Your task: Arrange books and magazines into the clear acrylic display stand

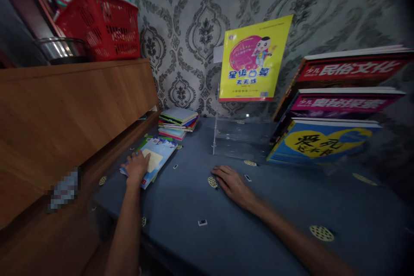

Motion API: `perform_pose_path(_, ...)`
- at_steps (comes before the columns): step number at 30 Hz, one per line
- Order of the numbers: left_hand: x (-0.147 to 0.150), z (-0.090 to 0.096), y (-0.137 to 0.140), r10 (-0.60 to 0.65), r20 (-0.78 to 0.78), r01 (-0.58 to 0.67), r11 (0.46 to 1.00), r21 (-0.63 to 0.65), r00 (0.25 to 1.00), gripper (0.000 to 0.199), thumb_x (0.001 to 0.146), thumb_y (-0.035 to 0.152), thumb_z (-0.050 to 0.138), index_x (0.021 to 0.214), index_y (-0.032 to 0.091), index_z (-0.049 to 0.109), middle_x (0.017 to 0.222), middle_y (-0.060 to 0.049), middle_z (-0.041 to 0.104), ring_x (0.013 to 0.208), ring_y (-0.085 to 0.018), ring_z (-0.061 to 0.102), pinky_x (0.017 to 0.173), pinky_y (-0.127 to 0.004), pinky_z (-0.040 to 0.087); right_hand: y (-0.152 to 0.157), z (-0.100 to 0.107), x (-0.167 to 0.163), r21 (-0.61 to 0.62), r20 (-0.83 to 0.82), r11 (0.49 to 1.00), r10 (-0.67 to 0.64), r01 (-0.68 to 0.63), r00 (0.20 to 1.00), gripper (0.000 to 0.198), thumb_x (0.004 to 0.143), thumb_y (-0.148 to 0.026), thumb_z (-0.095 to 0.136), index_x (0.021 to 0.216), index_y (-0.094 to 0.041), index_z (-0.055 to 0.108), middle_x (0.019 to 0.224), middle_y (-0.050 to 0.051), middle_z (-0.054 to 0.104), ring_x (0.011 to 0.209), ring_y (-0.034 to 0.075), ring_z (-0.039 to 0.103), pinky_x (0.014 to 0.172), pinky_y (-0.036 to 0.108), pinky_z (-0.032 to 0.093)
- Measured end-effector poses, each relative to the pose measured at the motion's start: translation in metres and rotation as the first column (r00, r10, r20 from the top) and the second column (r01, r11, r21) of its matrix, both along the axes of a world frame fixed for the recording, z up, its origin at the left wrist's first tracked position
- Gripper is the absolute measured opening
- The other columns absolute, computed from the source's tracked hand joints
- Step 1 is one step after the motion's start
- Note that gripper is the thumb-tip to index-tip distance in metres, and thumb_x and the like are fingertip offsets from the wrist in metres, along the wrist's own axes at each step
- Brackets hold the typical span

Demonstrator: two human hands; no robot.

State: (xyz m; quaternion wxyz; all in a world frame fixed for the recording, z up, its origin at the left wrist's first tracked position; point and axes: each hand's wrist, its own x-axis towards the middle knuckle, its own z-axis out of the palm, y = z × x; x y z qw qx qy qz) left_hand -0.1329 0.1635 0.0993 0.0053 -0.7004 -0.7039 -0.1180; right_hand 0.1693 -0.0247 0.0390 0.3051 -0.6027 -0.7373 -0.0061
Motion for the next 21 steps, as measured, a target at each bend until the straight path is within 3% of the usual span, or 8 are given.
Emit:
perform_pose_path(6,0.009,-0.001,-0.038,-0.196,-0.051,0.197,0.98,0.016,0.979,0.05,0.097,0.049,0.038,0.134,0.019,0.053,0.139,-0.021,0.055,0.127,-0.041,0.049,0.098,-0.07,0.037,-0.002,0.002,-0.002,0.007,-0.027,1.0,0.006,-0.006,1.0,0.034,0.098,-0.028,0.041,0.121,-0.019,0.064,0.12,0.014,0.066,0.113,0.027,0.062,0.098,0.048,0.053)
perform_pose_path(10,0.026,-0.014,-0.065,-0.418,-0.066,0.422,0.904,0.07,0.906,0.047,0.095,0.046,0.047,0.135,0.022,0.053,0.14,-0.017,0.056,0.129,-0.037,0.049,0.108,-0.064,0.032,-0.006,0.01,-0.006,0.092,-0.058,0.996,0.003,0.003,0.998,0.036,0.1,-0.034,0.041,0.129,-0.023,0.059,0.137,0.013,0.058,0.128,0.027,0.054,0.107,0.05,0.046)
perform_pose_path(13,0.047,-0.027,-0.088,-0.635,-0.023,0.634,0.768,0.096,0.773,0.05,0.095,0.048,0.049,0.138,0.022,0.052,0.141,-0.015,0.056,0.13,-0.034,0.049,0.112,-0.058,0.031,-0.009,0.016,-0.007,0.114,-0.064,0.993,0.013,-0.005,0.998,0.036,0.1,-0.033,0.039,0.128,-0.021,0.06,0.138,0.013,0.058,0.129,0.026,0.053,0.108,0.049,0.045)
perform_pose_path(18,0.082,-0.038,-0.121,-0.889,0.122,0.887,0.453,0.095,0.441,0.051,0.096,0.05,0.047,0.141,0.026,0.049,0.142,-0.011,0.056,0.132,-0.026,0.049,0.116,-0.049,0.031,-0.015,0.019,-0.014,0.021,-0.004,0.996,0.082,-0.082,0.997,0.037,0.1,-0.032,0.04,0.128,-0.02,0.061,0.132,0.013,0.062,0.126,0.026,0.056,0.107,0.048,0.046)
perform_pose_path(21,0.093,-0.04,-0.128,-0.919,0.181,0.923,0.371,0.104,0.35,0.054,0.095,0.05,0.048,0.142,0.025,0.047,0.146,-0.012,0.052,0.137,-0.026,0.046,0.119,-0.05,0.025,-0.021,0.019,-0.018,-0.089,0.061,0.994,0.073,-0.068,0.995,0.043,0.1,-0.036,0.04,0.137,-0.019,0.054,0.134,0.014,0.062,0.127,0.026,0.056,0.107,0.048,0.046)
